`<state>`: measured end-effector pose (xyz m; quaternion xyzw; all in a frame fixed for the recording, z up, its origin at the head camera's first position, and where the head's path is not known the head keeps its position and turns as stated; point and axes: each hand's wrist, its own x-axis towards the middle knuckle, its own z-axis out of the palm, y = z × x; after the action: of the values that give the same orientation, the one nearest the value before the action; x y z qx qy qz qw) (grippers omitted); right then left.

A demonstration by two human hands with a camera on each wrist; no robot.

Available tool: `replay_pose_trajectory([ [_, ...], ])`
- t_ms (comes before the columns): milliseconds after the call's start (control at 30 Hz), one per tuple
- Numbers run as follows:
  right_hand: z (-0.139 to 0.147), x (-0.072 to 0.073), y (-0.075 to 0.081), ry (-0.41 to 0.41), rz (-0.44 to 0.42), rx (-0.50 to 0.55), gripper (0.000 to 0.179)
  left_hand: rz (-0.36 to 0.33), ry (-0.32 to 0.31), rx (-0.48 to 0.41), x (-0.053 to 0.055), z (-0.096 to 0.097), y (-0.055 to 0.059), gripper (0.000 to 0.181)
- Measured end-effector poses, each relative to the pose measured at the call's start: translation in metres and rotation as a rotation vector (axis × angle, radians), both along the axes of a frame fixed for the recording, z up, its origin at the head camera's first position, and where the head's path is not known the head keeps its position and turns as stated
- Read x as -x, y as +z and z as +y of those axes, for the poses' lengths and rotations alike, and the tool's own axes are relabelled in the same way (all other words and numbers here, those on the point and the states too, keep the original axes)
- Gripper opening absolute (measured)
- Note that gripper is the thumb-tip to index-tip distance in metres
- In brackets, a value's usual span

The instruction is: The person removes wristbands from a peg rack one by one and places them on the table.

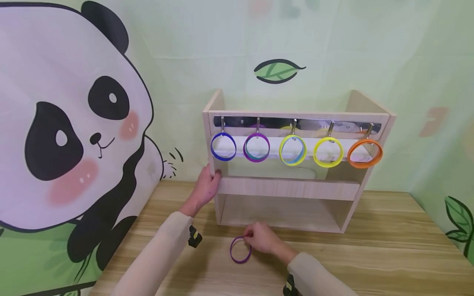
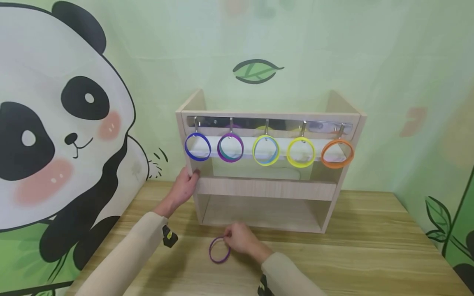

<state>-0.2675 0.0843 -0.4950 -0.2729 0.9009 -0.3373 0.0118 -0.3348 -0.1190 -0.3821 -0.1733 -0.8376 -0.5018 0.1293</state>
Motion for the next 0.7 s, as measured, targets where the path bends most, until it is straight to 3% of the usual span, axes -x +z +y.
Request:
replay_pose_trajectory([
  [500,-0.002,0.015,-0.004,-0.005,-0.018,0.012,0.005,-0.003,-0.017,-0.001,0.0,-0.001,0.001,0.04],
  [700,0.0,0.019,-0.006,-0.009,0.012,0.019,0.003,-0.009,-0.005,0.002,0.0,-0.001,-0.001,0.039],
])
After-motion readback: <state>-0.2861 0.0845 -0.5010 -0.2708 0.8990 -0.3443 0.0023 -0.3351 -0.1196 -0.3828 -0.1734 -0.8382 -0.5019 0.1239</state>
